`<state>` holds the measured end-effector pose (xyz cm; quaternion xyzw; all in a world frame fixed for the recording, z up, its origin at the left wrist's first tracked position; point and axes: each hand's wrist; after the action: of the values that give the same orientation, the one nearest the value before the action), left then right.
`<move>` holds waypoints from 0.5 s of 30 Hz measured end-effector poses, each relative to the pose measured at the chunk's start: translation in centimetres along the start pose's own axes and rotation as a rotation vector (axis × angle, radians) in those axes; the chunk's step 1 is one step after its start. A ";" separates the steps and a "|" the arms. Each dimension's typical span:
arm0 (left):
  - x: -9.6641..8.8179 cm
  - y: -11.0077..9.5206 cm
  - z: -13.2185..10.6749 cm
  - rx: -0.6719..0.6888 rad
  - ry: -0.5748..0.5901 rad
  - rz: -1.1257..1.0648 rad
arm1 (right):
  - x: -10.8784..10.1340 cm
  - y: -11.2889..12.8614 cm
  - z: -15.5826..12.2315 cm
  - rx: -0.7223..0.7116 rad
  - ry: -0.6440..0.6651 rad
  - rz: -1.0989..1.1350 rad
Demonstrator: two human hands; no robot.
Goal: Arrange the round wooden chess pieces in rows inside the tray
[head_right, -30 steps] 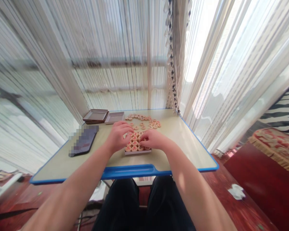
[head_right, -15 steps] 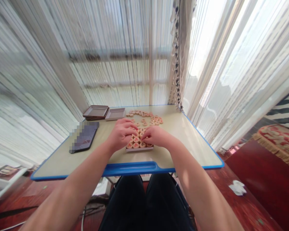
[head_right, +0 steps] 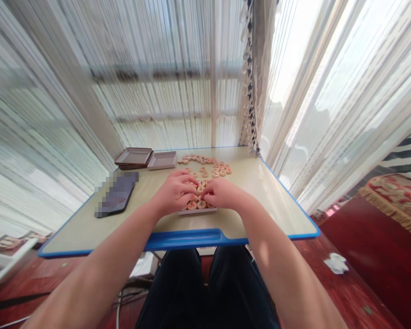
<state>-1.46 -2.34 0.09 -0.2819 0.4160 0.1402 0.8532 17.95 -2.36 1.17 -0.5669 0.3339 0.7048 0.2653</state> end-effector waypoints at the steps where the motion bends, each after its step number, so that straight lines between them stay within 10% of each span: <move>1: 0.0 -0.1 0.0 -0.009 0.015 -0.004 | 0.0 0.0 0.0 0.001 0.006 -0.001; 15: 0.0 -0.8 0.2 -0.052 0.129 -0.038 | -0.3 0.3 -0.3 -0.009 0.025 0.012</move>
<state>-0.96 -2.86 0.51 -0.3201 0.4608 0.1162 0.8196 18.01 -2.79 1.50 -0.5749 0.3374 0.7007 0.2544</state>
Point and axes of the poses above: each hand's wrist, its own z-axis towards the middle knuckle, its own x-axis out of the palm, y = z × x, and after that the axes turned 15 degrees about -z, right-handed
